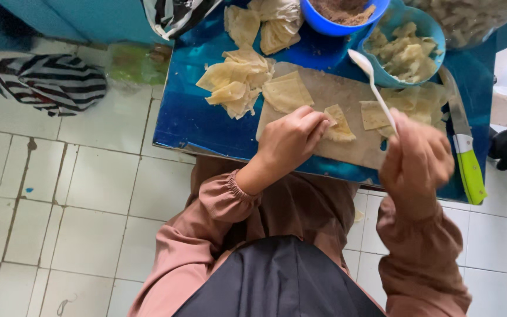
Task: The person sits on the floor at a low blue table and folds thin translucent wrapper sheets one at a time into smaller shapes, placing each folded piece on the cutting board or into a bowl. They occasionally use a knife and scissors on the sheets and scoop brown powder from a blue bowl with a spoon.
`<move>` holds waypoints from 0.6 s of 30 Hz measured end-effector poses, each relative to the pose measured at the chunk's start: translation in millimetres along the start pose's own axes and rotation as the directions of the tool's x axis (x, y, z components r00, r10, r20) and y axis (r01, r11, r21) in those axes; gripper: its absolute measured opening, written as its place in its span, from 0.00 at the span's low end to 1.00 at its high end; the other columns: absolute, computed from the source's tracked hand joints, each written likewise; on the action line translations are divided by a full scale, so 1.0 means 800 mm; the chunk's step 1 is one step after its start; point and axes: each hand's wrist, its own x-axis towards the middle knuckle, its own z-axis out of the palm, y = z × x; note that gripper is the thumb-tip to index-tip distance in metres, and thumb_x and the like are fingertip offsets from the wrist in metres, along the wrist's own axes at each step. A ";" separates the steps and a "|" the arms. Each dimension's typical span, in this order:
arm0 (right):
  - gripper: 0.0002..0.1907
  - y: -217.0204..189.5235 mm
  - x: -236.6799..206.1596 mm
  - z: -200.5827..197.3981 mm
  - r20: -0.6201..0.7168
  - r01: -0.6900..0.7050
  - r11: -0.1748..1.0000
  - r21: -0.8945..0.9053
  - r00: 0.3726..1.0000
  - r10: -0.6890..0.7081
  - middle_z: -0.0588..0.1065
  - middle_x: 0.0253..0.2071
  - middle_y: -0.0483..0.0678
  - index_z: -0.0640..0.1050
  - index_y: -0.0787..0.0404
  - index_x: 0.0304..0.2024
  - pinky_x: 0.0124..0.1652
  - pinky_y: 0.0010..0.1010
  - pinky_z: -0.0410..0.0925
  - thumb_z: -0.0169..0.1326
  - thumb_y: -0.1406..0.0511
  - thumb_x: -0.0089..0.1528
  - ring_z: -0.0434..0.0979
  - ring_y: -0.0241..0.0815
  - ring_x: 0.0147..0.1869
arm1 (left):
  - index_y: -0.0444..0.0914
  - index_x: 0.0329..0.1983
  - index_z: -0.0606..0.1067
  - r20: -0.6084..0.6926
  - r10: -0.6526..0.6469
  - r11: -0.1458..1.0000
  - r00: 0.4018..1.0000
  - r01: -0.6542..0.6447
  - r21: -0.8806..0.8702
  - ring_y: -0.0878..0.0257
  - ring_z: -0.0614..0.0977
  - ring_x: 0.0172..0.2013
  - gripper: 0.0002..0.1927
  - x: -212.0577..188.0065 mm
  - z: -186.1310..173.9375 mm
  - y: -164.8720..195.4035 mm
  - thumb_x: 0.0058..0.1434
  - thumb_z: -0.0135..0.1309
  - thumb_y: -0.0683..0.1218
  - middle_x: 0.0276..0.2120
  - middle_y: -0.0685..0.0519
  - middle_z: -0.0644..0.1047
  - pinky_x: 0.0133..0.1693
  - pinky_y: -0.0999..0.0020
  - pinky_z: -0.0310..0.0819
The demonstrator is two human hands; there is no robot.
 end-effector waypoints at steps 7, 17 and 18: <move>0.23 0.031 0.126 0.100 0.071 0.129 0.978 -0.167 0.990 -0.118 0.76 0.56 0.63 0.68 0.73 0.66 0.59 0.46 0.65 0.53 0.66 0.71 0.76 0.60 0.60 | 0.46 0.39 0.77 0.019 0.031 0.993 0.999 -0.033 0.113 0.51 0.82 0.33 0.05 -0.011 -0.011 0.007 0.67 0.55 0.51 0.37 0.55 0.76 0.31 0.58 0.76; 0.13 -0.035 0.021 0.065 0.372 -0.552 0.818 -0.163 0.733 0.569 0.74 0.33 0.53 0.75 0.63 0.32 0.40 0.46 0.66 0.64 0.62 0.63 0.75 0.57 0.40 | 0.47 0.43 0.79 0.076 0.038 0.998 0.996 -0.042 0.053 0.53 0.83 0.35 0.06 0.006 -0.033 -0.018 0.65 0.54 0.44 0.41 0.55 0.77 0.32 0.59 0.77; 0.13 -0.036 0.010 0.070 0.355 -0.539 0.828 -0.155 0.752 0.556 0.73 0.32 0.53 0.75 0.64 0.32 0.40 0.46 0.66 0.64 0.62 0.62 0.75 0.57 0.40 | 0.47 0.43 0.79 0.063 0.040 0.998 0.997 -0.043 0.049 0.53 0.83 0.35 0.06 0.006 -0.032 -0.019 0.65 0.55 0.44 0.41 0.55 0.77 0.32 0.58 0.77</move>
